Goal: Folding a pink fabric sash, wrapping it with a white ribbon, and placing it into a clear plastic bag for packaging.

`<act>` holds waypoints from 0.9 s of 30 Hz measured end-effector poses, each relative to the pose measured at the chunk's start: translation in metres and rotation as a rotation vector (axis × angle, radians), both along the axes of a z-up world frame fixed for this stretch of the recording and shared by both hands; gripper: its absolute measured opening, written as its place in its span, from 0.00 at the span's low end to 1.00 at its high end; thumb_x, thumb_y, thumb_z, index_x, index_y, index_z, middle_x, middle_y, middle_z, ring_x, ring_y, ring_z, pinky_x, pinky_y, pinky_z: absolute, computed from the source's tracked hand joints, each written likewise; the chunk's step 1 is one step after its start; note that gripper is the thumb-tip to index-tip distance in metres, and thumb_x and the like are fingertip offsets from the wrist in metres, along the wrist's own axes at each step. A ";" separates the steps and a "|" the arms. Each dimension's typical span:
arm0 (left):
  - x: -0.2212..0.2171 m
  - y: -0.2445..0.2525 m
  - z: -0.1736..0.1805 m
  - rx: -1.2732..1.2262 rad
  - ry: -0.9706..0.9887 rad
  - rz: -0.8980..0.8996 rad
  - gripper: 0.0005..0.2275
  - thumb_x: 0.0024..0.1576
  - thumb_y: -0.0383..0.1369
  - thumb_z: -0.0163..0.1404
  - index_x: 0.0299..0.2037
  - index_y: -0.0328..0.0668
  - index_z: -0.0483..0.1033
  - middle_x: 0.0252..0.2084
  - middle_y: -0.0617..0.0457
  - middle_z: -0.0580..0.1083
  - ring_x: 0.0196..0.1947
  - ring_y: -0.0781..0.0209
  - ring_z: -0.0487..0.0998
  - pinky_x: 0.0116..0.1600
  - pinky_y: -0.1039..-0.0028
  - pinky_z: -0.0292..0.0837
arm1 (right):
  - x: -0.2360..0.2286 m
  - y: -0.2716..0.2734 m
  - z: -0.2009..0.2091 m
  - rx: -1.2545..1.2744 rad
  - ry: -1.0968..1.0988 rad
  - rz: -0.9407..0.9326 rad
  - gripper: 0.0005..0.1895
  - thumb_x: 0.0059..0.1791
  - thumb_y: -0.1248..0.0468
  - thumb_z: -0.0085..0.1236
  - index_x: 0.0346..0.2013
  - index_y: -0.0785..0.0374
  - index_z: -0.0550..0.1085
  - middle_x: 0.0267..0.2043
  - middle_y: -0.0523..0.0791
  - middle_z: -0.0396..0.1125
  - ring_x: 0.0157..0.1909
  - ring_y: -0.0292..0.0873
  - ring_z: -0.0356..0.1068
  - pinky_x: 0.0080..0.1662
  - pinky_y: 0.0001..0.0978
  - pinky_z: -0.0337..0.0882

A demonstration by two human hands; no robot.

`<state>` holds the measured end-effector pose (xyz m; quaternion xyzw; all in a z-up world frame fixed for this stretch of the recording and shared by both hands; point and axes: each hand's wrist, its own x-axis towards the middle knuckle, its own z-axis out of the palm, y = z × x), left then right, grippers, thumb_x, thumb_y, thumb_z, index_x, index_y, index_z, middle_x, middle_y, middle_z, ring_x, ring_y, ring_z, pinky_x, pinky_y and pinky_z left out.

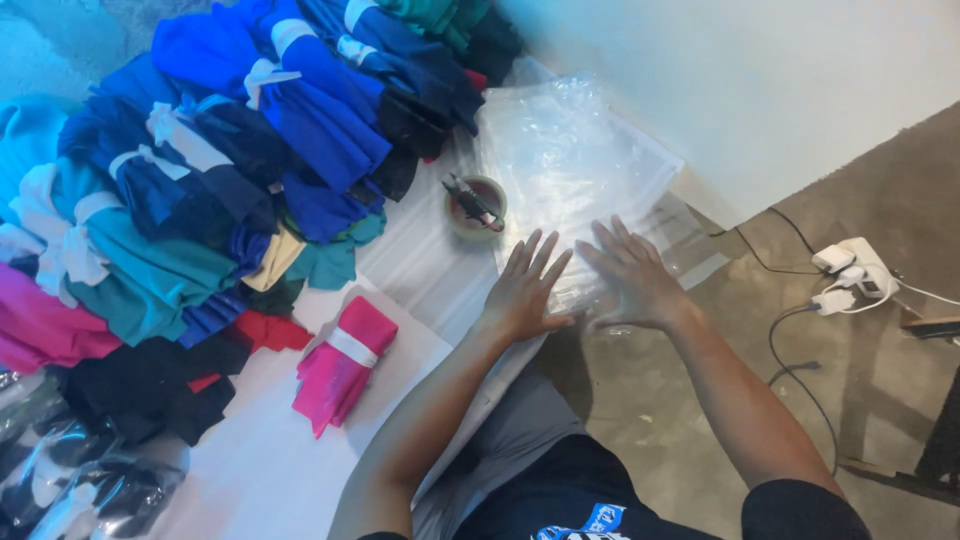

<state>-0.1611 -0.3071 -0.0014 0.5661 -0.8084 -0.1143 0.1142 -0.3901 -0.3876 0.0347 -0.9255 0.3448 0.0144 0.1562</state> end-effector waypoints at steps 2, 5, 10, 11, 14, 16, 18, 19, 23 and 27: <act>-0.001 -0.001 0.003 0.014 -0.012 -0.007 0.47 0.48 0.62 0.56 0.76 0.51 0.52 0.79 0.43 0.46 0.79 0.38 0.40 0.79 0.50 0.39 | -0.006 -0.001 -0.011 -0.038 0.044 -0.016 0.67 0.28 0.38 0.77 0.76 0.40 0.53 0.80 0.52 0.41 0.81 0.61 0.32 0.73 0.62 0.42; 0.000 -0.003 0.010 0.061 0.008 0.002 0.43 0.53 0.62 0.52 0.76 0.54 0.52 0.79 0.42 0.46 0.79 0.37 0.40 0.79 0.50 0.38 | -0.011 -0.005 -0.016 -0.044 0.032 -0.040 0.59 0.34 0.43 0.74 0.76 0.36 0.53 0.81 0.48 0.41 0.82 0.59 0.33 0.73 0.59 0.44; -0.006 0.000 0.024 0.099 0.021 0.046 0.42 0.56 0.59 0.49 0.76 0.45 0.51 0.78 0.39 0.47 0.79 0.35 0.40 0.79 0.50 0.37 | -0.006 -0.012 -0.003 0.031 -0.094 -0.047 0.46 0.41 0.46 0.68 0.73 0.34 0.59 0.79 0.46 0.48 0.81 0.57 0.38 0.74 0.57 0.45; -0.006 0.000 0.029 0.099 -0.016 0.063 0.41 0.56 0.58 0.49 0.75 0.43 0.53 0.78 0.39 0.46 0.79 0.35 0.38 0.79 0.48 0.34 | -0.003 -0.015 0.007 0.106 -0.127 -0.065 0.48 0.39 0.46 0.71 0.72 0.37 0.61 0.78 0.49 0.51 0.80 0.59 0.40 0.72 0.61 0.47; -0.007 0.000 0.043 0.142 -0.043 0.095 0.40 0.56 0.60 0.46 0.74 0.43 0.54 0.79 0.39 0.46 0.79 0.35 0.35 0.78 0.45 0.32 | 0.005 -0.021 0.044 0.255 -0.157 -0.081 0.45 0.38 0.49 0.74 0.68 0.44 0.67 0.75 0.53 0.55 0.79 0.62 0.43 0.70 0.67 0.51; -0.005 -0.003 0.049 0.174 -0.035 0.110 0.41 0.56 0.63 0.43 0.74 0.43 0.55 0.79 0.40 0.45 0.79 0.35 0.33 0.78 0.44 0.32 | 0.007 -0.028 0.055 0.320 -0.158 -0.081 0.40 0.40 0.52 0.73 0.66 0.48 0.70 0.75 0.53 0.56 0.79 0.62 0.43 0.69 0.68 0.53; -0.004 -0.005 0.051 0.225 0.035 0.138 0.44 0.54 0.68 0.38 0.74 0.43 0.54 0.79 0.41 0.44 0.79 0.36 0.33 0.78 0.42 0.31 | 0.006 -0.037 0.049 0.315 -0.142 -0.066 0.32 0.44 0.56 0.68 0.64 0.51 0.73 0.75 0.52 0.57 0.79 0.60 0.44 0.70 0.65 0.54; -0.005 -0.007 0.047 0.225 0.035 0.138 0.44 0.54 0.68 0.38 0.74 0.43 0.54 0.79 0.41 0.44 0.79 0.36 0.33 0.78 0.42 0.31 | 0.007 -0.036 0.055 0.314 -0.141 -0.066 0.32 0.44 0.56 0.68 0.64 0.51 0.73 0.75 0.52 0.57 0.79 0.60 0.44 0.70 0.65 0.54; -0.005 -0.014 0.030 0.205 0.046 0.179 0.39 0.59 0.62 0.36 0.73 0.43 0.57 0.79 0.41 0.47 0.79 0.37 0.37 0.77 0.42 0.33 | 0.020 -0.025 0.090 0.468 -0.253 -0.142 0.25 0.48 0.66 0.50 0.61 0.55 0.76 0.72 0.54 0.59 0.78 0.59 0.46 0.70 0.62 0.53; -0.006 -0.020 0.023 0.265 -0.027 0.170 0.37 0.57 0.53 0.43 0.75 0.42 0.52 0.80 0.40 0.43 0.79 0.38 0.34 0.77 0.42 0.30 | 0.034 -0.009 0.125 0.506 -0.696 -0.407 0.23 0.57 0.68 0.33 0.58 0.65 0.76 0.63 0.59 0.68 0.70 0.60 0.61 0.68 0.54 0.60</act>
